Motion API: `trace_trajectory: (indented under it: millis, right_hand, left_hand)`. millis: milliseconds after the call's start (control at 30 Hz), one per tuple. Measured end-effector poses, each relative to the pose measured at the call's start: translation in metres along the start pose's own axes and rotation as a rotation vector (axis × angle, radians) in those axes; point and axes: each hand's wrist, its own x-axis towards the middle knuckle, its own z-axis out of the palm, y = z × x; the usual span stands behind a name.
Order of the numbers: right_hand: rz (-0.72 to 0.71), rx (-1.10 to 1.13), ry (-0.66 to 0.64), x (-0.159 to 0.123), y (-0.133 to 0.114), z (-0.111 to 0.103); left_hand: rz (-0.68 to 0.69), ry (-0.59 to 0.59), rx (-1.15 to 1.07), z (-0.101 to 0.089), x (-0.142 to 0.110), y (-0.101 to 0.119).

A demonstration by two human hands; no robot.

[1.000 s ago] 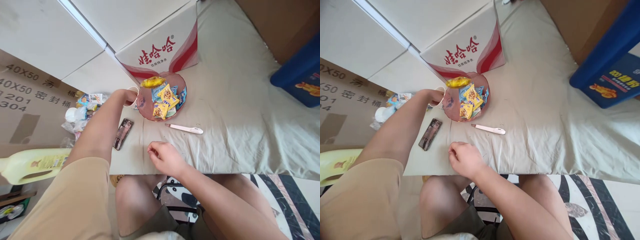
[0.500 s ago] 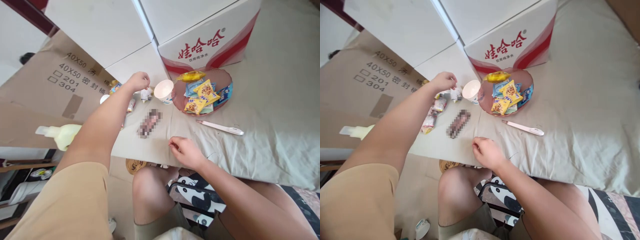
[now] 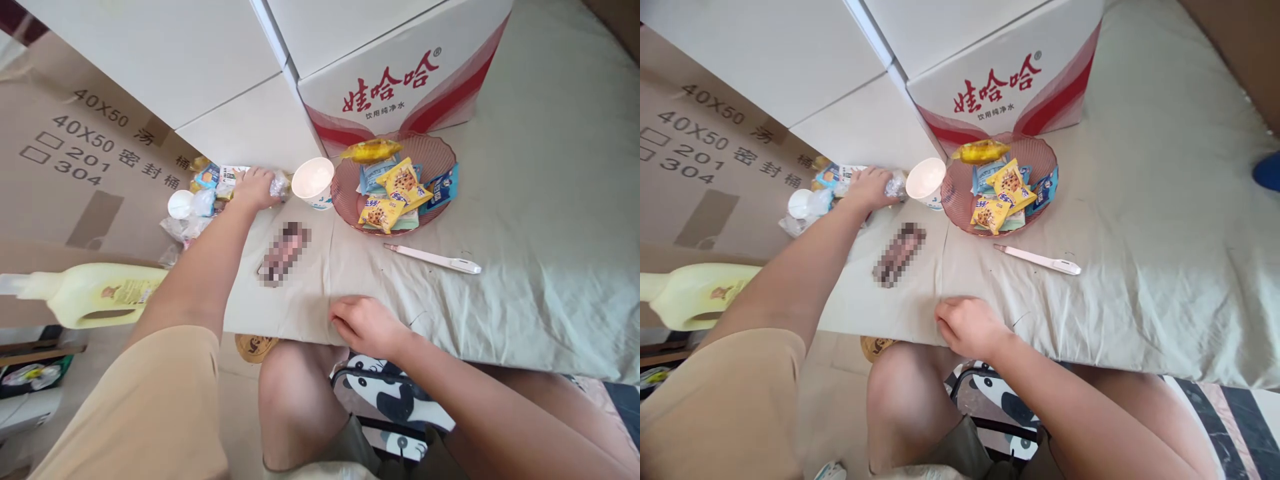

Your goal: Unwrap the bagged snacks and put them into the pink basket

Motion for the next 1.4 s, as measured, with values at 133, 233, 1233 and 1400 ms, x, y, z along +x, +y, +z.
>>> trace_trajectory:
  millis: [133,233,1233,1400]
  right_hand:
    - [0.033,-0.025,-0.03,0.005,-0.001,-0.006]
    - [0.035,-0.048,-0.026,0.005,-0.004,-0.006]
    - [0.274,-0.287,0.796,-0.06,0.042,-0.053]
    - [0.411,-0.634,0.779,-0.072,0.067,-0.066]
  left_hand:
    - [0.06,0.065,0.085,-0.004,-0.003,0.015]
    - [0.11,0.159,0.068,-0.014,-0.019,0.021]
    - [0.262,-0.085,-1.809,0.047,-0.18,0.211]
    - [-0.026,0.299,-1.705,0.06,-0.164,0.2]
